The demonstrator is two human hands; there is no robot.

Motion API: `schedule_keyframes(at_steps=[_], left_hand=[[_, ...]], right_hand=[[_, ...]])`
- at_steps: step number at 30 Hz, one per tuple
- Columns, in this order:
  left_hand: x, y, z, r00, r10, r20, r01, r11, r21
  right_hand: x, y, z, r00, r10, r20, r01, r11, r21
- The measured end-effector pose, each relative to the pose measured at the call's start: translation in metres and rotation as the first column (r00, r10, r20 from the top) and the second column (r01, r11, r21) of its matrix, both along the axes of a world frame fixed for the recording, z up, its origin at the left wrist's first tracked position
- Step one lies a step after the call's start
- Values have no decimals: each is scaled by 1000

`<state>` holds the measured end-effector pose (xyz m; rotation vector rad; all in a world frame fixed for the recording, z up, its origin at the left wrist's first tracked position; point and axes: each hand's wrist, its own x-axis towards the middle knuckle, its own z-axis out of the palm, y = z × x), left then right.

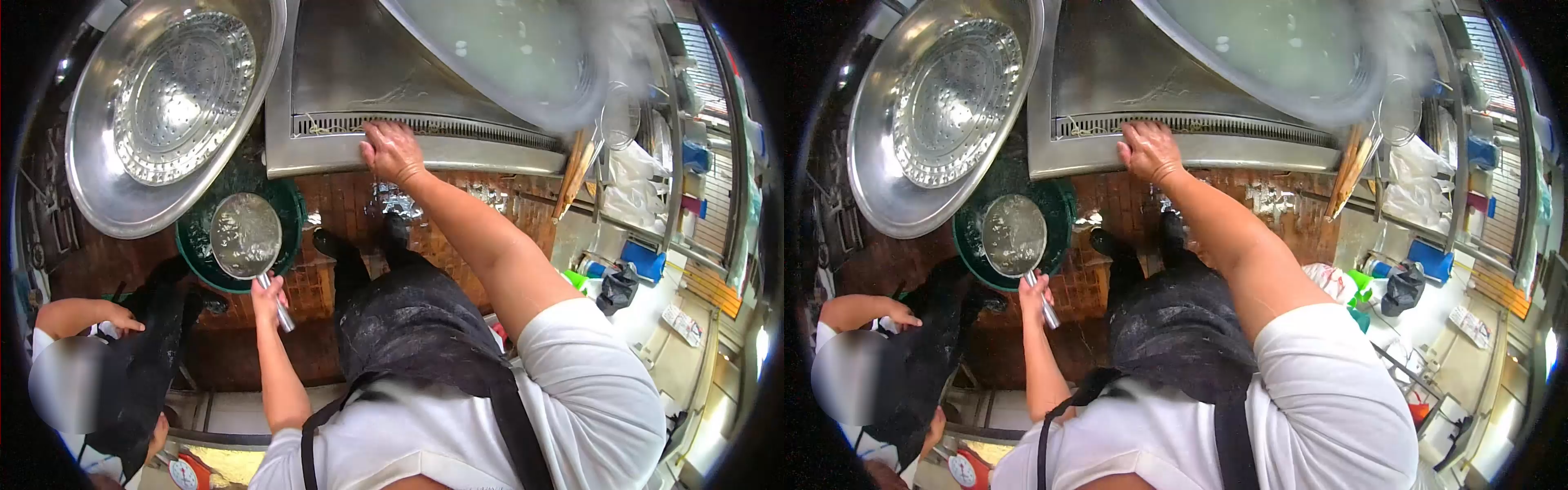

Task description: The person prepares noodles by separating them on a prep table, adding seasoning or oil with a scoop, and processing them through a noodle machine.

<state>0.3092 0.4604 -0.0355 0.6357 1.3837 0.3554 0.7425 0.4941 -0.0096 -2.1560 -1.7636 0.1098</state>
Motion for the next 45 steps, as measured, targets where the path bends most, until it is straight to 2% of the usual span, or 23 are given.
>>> schedule_keyframes(at_steps=[8, 12, 13, 15, 17, 19, 20, 21, 22, 23, 24, 25, 27, 29, 30, 33, 36, 37, 38, 41, 43, 44, 45], left_hand=[[72, -6, 179, 970, -243, -17, 242, 951, 192], [136, 19, 231, 909, -392, -142, 416, 876, 242], [153, 29, 237, 871, -454, -187, 491, 823, 286], [184, 43, 241, 820, -489, -299, 567, 763, 309], [218, 55, 253, 778, -507, -371, 617, 728, 298], [241, 68, 247, 780, -500, -377, 617, 713, 332], [253, 74, 248, 764, -504, -403, 636, 692, 342], [262, 80, 248, 747, -510, -427, 656, 671, 346], [265, 86, 240, 754, -507, -418, 653, 647, 393], [270, 93, 234, 742, -512, -433, 669, 613, 420], [275, 98, 232, 720, -528, -450, 691, 605, 396], [280, 104, 232, 698, -542, -467, 712, 593, 376], [287, 114, 229, 664, -521, -536, 743, 544, 391], [294, 117, 226, 614, -505, -606, 782, 491, 383], [299, 120, 230, 586, -490, -646, 802, 464, 375], [313, 124, 241, 491, -480, -726, 854, 428, 295], [325, 125, 246, 406, -409, -818, 903, 320, 288], [328, 126, 246, 372, -394, -840, 917, 298, 266], [330, 127, 246, 339, -379, -861, 929, 280, 243], [329, 123, 248, 278, -325, -904, 952, 216, 215], [328, 127, 248, 267, -276, -923, 957, 188, 221], [327, 130, 242, 266, -256, -929, 957, 185, 223], [325, 133, 238, 266, -233, -935, 956, 185, 226]], right_hand=[[4, -5, -1, 995, -39, -96, 42, 998, 38], [14, 13, -10, 905, -222, -362, 200, 975, -98], [20, 19, -12, 895, -183, -407, 161, 983, -89], [45, 54, -62, 677, -238, -697, 106, 968, -227], [71, 74, -46, 971, 42, -235, -138, 902, -408], [106, 118, -107, 899, 425, 109, -251, 702, -666], [120, 121, -127, 884, 436, 170, -385, 884, -263], [133, 116, -140, 880, 417, 226, -460, 868, 188], [134, 99, -91, 953, 302, -16, -303, 950, -71], [133, 75, -31, 972, 109, -208, -180, 915, -362], [153, 50, -28, 944, 68, -323, -164, 945, -282], [178, 27, -13, 979, 134, -153, -201, 760, -619], [225, -39, -6, 997, 71, 29, -22, 630, -776], [303, -89, -86, 985, 56, 161, 73, 714, -697], [303, -79, -88, 992, 47, 120, 57, 679, -732], [278, -53, -95, 1000, -11, -8, -1, 561, -828], [177, 25, -156, 952, -86, -294, -165, 666, -727], [130, 51, -134, 921, -159, -356, -126, 743, -658], [93, 66, -41, 949, 137, -284, -301, 664, -684], [84, 65, -34, 706, 341, -620, -486, 871, -75], [137, 37, -32, 865, 361, -349, -440, 880, -180], [165, 22, 3, 947, 213, -241, -319, 719, -618], [196, -3, 2, 989, 68, -130, -141, 685, -715]])
